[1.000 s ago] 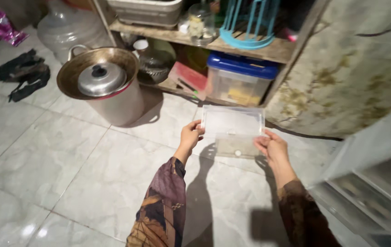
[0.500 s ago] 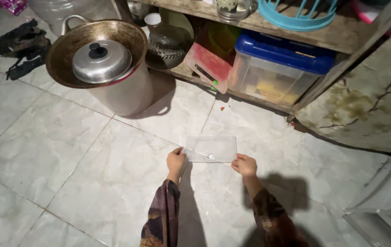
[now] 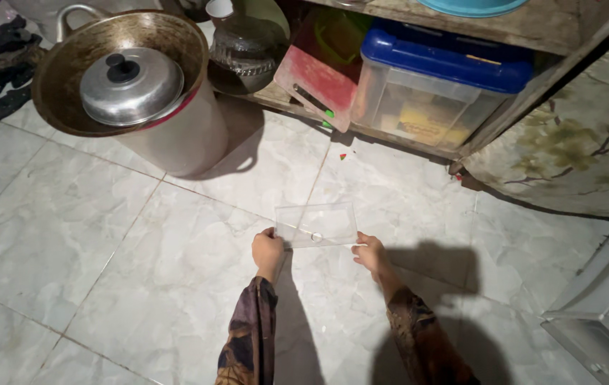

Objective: The person kneels in front of a white plastic shoe cabinet and removes the clear plastic drawer fronts one by one, unlatching each front panel from its slot and placing the removed panels on the tiled floor beside the cabinet.

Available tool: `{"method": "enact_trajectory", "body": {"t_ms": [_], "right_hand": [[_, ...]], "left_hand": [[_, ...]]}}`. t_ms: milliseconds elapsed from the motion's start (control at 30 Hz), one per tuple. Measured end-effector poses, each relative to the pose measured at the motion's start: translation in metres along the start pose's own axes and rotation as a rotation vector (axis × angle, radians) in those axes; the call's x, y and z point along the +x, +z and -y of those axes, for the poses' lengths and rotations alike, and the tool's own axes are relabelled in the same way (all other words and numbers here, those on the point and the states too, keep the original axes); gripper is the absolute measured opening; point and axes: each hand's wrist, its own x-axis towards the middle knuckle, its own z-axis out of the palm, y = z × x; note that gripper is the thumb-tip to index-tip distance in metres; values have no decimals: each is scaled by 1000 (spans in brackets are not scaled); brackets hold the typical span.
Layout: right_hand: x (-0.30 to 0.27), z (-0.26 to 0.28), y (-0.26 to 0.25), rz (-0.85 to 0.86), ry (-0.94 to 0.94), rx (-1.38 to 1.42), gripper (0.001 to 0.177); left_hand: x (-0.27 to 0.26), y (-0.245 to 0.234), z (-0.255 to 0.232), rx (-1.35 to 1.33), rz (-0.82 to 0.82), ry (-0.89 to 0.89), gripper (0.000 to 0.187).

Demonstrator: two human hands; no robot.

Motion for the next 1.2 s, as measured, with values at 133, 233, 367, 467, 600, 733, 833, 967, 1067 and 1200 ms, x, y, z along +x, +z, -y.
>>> {"method": "enact_trajectory", "body": {"t_ms": [133, 233, 367, 467, 600, 733, 833, 967, 1067, 1200], "right_hand": [[-5, -5, -4, 33, 0, -14, 65], [-11, -7, -10, 6, -23, 10, 63], [-38, -4, -36, -38, -30, 93, 60], [-70, 6, -70, -44, -55, 209, 63], [-122, 35, -117, -151, -107, 242, 70], [-189, 62, -171, -257, -168, 278, 72], [-240, 76, -213, -325, -242, 336, 73], [-301, 92, -270, -438, -329, 386, 72], [-348, 97, -308, -553, -371, 356, 71], [-417, 108, -349, -665, -367, 332, 70]], "left_hand": [[-5, -8, -3, -4, -34, 71, 44], [-7, -13, -17, -19, -95, 177, 46], [-30, -16, -55, -166, -50, 220, 53], [-61, -15, -94, -241, 11, 329, 56], [-115, -20, -153, -308, 105, 475, 58], [-177, -22, -214, -381, 235, 506, 63], [-229, -20, -254, -406, 307, 566, 65], [-306, -18, -304, -439, 416, 605, 66], [-363, -17, -331, -411, 488, 692, 68], [-433, -19, -361, -421, 541, 793, 68]]}}
